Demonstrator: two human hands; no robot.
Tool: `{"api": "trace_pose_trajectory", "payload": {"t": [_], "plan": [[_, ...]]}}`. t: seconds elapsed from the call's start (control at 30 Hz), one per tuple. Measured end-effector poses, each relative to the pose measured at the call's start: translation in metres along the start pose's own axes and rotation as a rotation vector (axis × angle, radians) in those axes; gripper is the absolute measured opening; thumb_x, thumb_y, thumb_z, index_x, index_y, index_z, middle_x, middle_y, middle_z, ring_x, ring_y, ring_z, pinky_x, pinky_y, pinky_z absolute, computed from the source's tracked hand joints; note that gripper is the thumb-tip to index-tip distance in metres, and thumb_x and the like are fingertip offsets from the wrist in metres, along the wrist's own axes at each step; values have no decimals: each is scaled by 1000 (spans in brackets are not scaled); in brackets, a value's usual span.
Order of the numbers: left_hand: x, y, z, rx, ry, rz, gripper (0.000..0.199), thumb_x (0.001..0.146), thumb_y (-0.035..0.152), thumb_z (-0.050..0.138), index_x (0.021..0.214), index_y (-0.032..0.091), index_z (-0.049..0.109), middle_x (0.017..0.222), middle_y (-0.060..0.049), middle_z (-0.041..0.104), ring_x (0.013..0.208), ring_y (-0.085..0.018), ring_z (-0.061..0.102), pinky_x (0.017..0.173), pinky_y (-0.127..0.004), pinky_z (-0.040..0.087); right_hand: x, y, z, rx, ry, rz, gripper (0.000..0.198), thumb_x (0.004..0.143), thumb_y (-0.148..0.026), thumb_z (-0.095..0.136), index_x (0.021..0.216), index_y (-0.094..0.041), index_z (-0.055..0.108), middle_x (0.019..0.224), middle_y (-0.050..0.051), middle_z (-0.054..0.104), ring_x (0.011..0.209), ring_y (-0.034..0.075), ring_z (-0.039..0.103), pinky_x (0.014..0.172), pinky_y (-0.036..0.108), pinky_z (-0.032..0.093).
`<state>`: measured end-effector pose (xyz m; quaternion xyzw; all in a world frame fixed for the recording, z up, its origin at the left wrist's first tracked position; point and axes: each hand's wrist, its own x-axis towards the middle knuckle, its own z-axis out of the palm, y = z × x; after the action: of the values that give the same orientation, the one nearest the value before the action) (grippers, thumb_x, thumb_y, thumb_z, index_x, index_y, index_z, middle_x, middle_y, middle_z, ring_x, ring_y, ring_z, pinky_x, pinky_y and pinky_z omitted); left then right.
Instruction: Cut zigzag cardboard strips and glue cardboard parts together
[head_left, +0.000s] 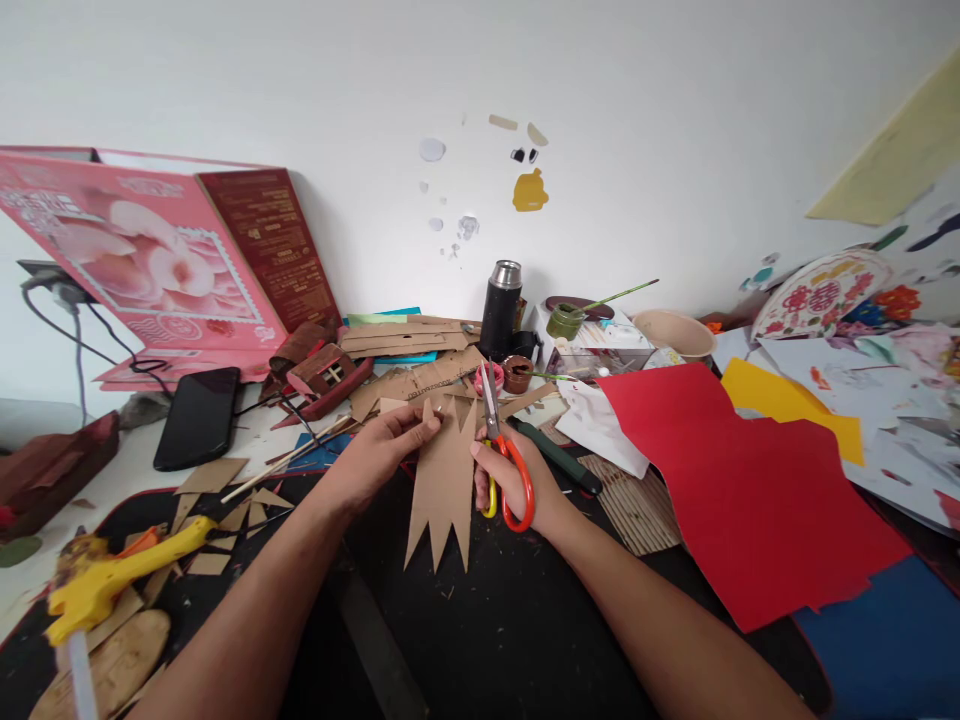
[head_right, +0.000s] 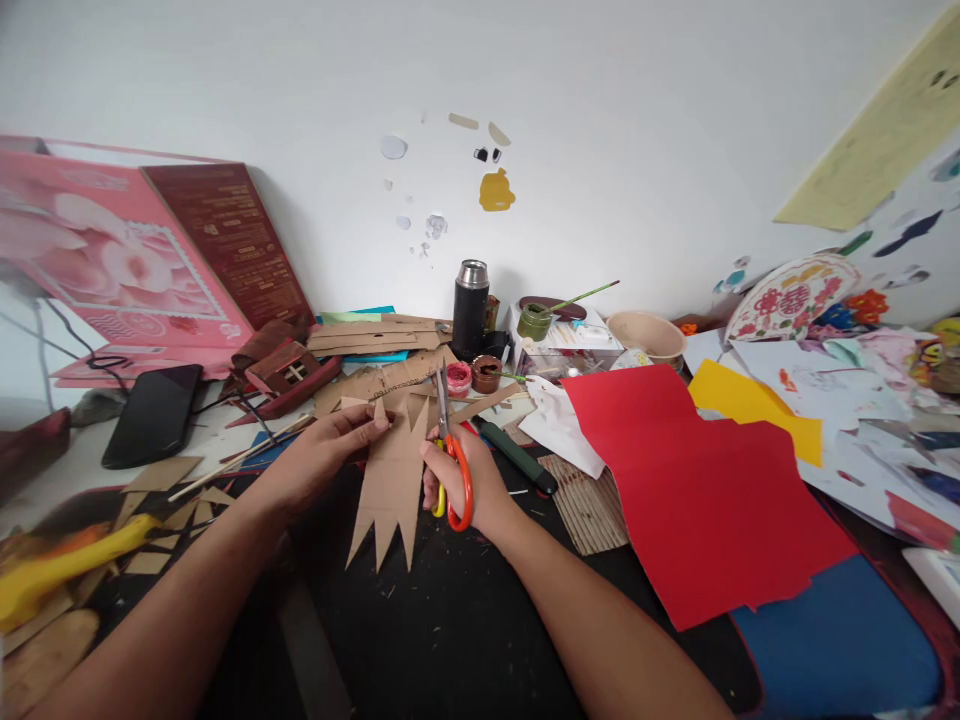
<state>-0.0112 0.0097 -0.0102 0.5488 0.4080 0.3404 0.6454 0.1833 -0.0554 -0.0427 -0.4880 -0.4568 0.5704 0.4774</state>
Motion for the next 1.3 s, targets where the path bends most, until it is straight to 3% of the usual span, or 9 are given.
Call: {"api": "trace_pose_trajectory", "payload": {"t": [0.17, 0.7, 1.03, 1.3], "plan": [[-3, 0, 0, 32, -162, -104, 51, 67, 62, 95, 93, 20, 82, 90, -8, 82, 83, -28, 74, 80, -39, 58, 2, 0, 0, 22, 16, 2, 49, 83, -61, 78, 100, -25, 49, 51, -10, 59, 38, 15, 58, 40, 23, 49], [-2, -8, -2, 142, -234, -89, 45, 70, 61, 91, 85, 21, 80, 86, -7, 81, 78, -27, 73, 74, -37, 58, 5, 0, -6, 90, 66, -45, 49, 84, -64, 77, 100, -25, 51, 54, -9, 60, 39, 15, 58, 41, 24, 51], [0, -17, -5, 200, -165, -15, 41, 66, 58, 94, 75, 22, 77, 71, -5, 75, 70, -27, 70, 64, -35, 56, 5, 0, -8, 94, 47, -37, 46, 84, -58, 78, 99, -25, 51, 53, -9, 59, 40, 15, 58, 43, 25, 53], [-1, -7, -2, 146, -228, -85, 42, 68, 58, 94, 79, 21, 79, 79, -5, 79, 71, -25, 71, 68, -36, 58, 7, 5, -10, 83, 38, -32, 47, 86, -63, 75, 100, -25, 50, 53, -9, 62, 39, 15, 59, 40, 23, 51]]}}
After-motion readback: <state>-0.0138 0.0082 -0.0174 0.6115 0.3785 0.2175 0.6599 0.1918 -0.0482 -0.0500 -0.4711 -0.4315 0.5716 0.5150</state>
